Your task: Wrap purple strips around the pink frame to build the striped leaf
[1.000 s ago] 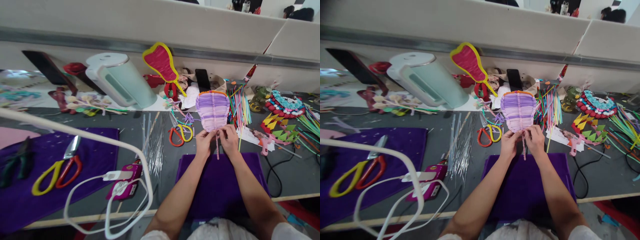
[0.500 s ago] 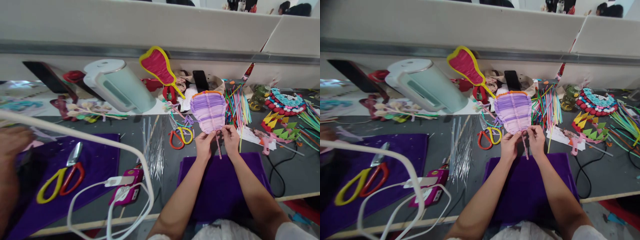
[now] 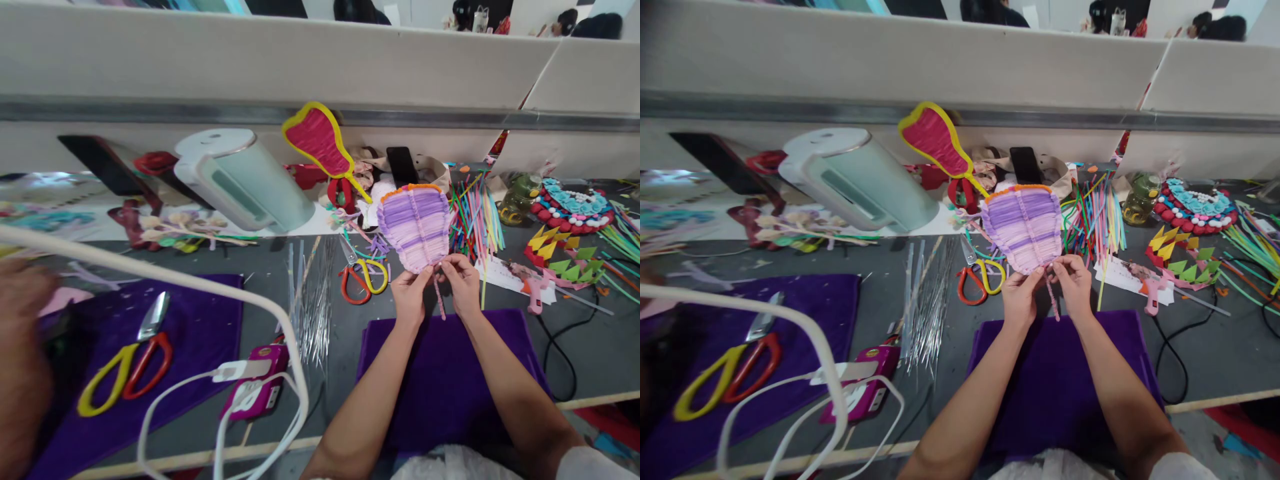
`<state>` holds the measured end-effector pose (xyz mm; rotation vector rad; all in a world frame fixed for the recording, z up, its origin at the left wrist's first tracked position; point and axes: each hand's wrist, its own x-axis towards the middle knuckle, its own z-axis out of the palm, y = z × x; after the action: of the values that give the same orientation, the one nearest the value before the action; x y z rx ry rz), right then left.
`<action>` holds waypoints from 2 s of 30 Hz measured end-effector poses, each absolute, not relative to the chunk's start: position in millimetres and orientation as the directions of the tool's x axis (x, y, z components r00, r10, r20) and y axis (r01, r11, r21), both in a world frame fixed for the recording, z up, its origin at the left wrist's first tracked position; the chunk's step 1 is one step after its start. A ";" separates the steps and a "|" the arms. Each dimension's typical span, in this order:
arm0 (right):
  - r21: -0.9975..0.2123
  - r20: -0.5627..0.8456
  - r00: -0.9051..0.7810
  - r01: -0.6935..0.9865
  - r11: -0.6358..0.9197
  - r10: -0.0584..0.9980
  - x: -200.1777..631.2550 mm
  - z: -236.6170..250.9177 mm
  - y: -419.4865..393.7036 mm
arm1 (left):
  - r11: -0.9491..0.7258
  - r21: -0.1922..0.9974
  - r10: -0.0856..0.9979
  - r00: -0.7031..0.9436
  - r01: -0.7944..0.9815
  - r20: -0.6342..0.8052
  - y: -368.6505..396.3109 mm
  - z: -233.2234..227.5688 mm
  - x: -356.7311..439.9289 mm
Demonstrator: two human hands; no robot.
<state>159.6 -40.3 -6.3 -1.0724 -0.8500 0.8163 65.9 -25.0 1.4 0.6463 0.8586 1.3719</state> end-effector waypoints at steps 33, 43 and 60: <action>-0.912 -0.057 0.511 -0.375 0.163 0.858 148.9 -6.4 -34.8 | -0.114 0.963 0.991 -0.093 -0.245 0.094 -34.8 -8.0 65.3; -0.880 -0.105 0.467 -0.455 0.137 0.878 157.2 1.7 -39.5 | -0.204 0.970 0.979 -0.044 -0.136 0.200 -38.0 0.7 63.2; -0.786 -0.051 0.339 -0.594 0.172 0.939 166.0 6.3 -41.4 | -0.149 0.960 0.989 -0.023 -0.238 0.147 -38.0 -5.0 65.9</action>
<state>166.0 -41.4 6.3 -0.8174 -0.5122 1.1583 65.9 -38.0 -5.0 1.1302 0.9569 1.4260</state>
